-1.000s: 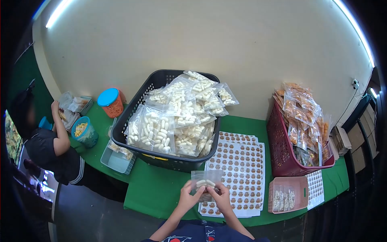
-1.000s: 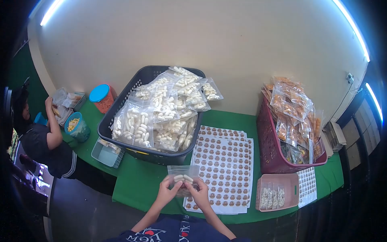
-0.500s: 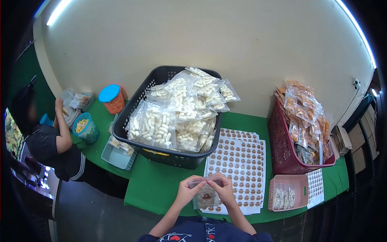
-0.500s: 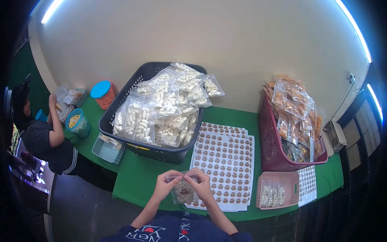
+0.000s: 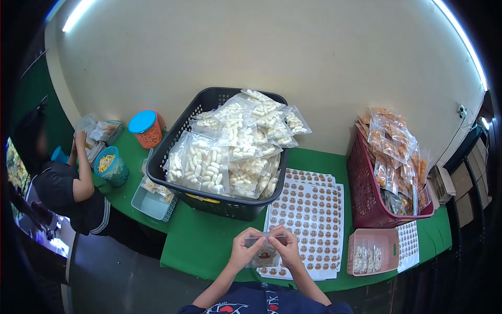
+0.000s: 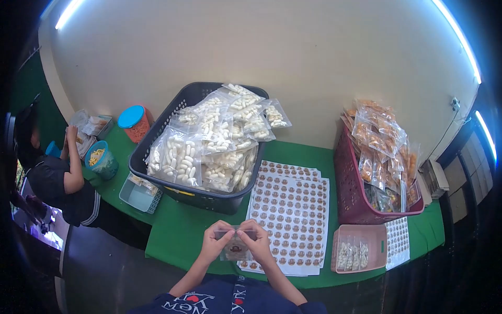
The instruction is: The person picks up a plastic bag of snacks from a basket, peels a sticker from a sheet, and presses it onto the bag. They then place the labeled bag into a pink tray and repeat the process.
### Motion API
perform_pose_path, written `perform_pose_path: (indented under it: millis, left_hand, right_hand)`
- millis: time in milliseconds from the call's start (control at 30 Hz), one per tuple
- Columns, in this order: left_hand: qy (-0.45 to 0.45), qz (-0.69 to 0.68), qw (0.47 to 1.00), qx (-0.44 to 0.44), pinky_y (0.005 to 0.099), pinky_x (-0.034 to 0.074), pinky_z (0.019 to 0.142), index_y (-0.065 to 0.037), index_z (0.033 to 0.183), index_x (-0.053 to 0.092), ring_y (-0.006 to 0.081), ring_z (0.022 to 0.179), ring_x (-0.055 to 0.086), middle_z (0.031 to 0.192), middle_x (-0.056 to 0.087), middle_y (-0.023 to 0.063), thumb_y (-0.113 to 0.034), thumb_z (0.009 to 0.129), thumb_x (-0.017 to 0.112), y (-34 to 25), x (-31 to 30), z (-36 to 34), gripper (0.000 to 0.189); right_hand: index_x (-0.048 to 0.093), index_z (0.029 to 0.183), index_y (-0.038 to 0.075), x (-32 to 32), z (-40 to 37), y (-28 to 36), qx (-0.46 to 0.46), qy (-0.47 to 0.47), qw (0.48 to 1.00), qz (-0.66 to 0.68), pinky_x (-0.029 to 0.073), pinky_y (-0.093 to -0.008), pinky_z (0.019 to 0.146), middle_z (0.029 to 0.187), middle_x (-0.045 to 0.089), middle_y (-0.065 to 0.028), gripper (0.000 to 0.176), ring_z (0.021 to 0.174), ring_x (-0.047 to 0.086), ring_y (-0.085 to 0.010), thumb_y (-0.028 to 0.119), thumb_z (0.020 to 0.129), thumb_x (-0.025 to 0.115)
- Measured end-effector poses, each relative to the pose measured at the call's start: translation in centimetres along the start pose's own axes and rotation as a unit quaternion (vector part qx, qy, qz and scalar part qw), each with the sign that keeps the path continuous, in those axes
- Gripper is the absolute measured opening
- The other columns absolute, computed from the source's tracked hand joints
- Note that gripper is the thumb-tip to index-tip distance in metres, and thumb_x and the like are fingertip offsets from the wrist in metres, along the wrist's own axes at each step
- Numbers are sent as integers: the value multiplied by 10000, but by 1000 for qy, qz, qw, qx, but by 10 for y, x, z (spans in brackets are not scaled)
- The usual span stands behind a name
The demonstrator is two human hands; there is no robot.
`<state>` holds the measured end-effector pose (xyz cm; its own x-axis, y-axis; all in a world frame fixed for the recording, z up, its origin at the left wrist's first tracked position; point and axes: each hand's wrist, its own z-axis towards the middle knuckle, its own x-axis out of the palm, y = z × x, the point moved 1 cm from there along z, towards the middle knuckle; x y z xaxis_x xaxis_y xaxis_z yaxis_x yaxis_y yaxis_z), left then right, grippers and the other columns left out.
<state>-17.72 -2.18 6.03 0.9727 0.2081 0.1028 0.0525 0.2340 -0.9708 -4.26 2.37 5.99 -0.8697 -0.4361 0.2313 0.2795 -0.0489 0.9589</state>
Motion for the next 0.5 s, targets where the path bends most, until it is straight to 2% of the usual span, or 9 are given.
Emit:
perform_pose_path:
  millis: [133, 200, 267, 367, 500]
  left_hand:
    - [24, -13, 1000, -3, 219, 415, 694, -12, 793, 595, 86, 770, 529, 798, 562, 33, -43, 772, 604, 0, 0, 2, 39]
    - [6, -28, 999, -26, 216, 414, 694, -10, 782, 596, 87, 767, 528, 796, 559, 30, -43, 768, 611, 1, 0, 1, 39]
    - [-18, -19, 999, -22, 212, 412, 694, -8, 770, 596, 86, 766, 528, 793, 558, 32, -41, 760, 620, -1, 0, 0, 42]
    - [-58, -74, 994, -48, 215, 410, 695, -4, 751, 594, 92, 759, 532, 786, 565, 41, -29, 741, 633, 5, -5, -2, 48]
    - [-84, 7, 996, 32, 225, 413, 696, 3, 746, 596, 100, 744, 542, 773, 582, 49, -29, 725, 643, -2, -7, 0, 61]
  right_hand:
    - [575, 791, 8, 0, 0, 0, 30, 3, 1000, 10, 400, -227, 714, 846, 526, -29, 54, 784, 507, -87, 24, 756, 612]
    - [574, 784, 6, 2, 0, 4, 26, -21, 999, -19, 400, -228, 710, 830, 531, -31, 46, 774, 512, -94, 3, 751, 606]
    - [585, 767, 4, 3, 1, 2, 33, -32, 999, 0, 405, -228, 696, 807, 538, -38, 44, 747, 515, -99, -6, 737, 616]
    - [591, 733, -1, 7, 3, 1, 19, -43, 999, 14, 403, -227, 675, 780, 539, -44, 40, 721, 511, -103, -20, 720, 624]
    - [595, 703, -11, 5, 5, 4, 7, -76, 995, 65, 403, -232, 657, 750, 539, -54, 43, 702, 510, -114, -37, 702, 628]
